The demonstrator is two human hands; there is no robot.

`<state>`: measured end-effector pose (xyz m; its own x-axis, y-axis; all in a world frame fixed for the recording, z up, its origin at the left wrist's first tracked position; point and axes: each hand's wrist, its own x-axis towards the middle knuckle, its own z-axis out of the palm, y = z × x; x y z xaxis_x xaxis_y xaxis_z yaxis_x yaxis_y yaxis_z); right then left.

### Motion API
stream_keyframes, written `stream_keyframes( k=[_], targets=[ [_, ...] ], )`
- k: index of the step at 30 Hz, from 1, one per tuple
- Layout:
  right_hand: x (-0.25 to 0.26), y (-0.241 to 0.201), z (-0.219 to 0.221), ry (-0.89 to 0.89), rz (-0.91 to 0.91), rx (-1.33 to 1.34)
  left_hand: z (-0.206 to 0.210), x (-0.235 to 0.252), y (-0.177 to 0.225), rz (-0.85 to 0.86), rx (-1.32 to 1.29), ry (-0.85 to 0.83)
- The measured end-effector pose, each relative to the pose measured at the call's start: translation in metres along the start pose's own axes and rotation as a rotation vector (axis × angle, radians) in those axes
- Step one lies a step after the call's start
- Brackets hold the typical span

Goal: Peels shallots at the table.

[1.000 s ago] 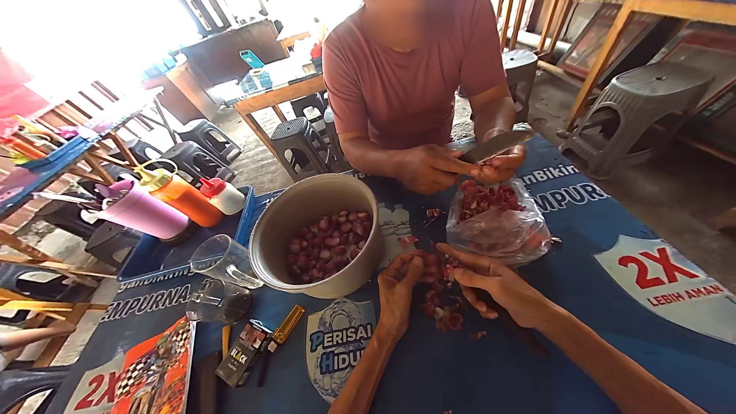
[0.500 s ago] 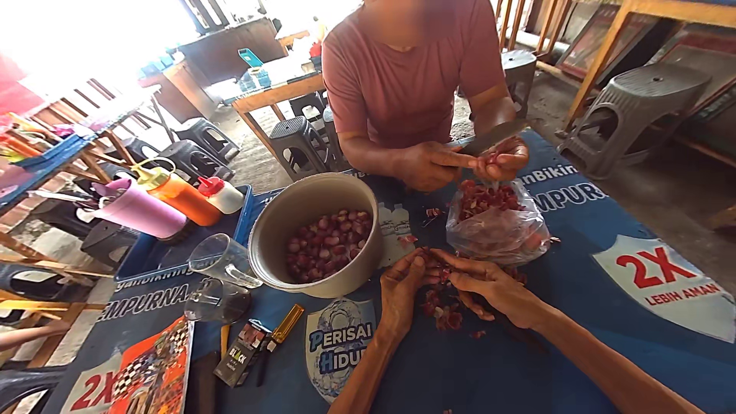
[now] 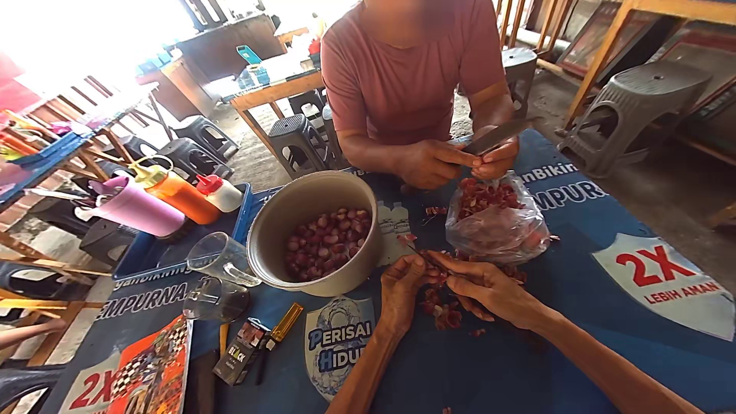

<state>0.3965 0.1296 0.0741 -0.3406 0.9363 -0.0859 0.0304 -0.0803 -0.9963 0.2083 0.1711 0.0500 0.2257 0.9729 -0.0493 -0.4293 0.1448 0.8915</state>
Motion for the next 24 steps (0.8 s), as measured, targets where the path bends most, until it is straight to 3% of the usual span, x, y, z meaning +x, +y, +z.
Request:
stream_keyframes(
  k=[11,24],
  targets=[
    [0.001,-0.0033,-0.0022,-0.015,0.014,0.005,0.0067,-0.0023,0.0077,-0.151,-0.083,0.067],
    [0.0007,-0.0003,-0.0003,0.043,-0.05,-0.19,0.0078,-0.0021,0.0085,-0.192,-0.112,0.088]
  ],
)
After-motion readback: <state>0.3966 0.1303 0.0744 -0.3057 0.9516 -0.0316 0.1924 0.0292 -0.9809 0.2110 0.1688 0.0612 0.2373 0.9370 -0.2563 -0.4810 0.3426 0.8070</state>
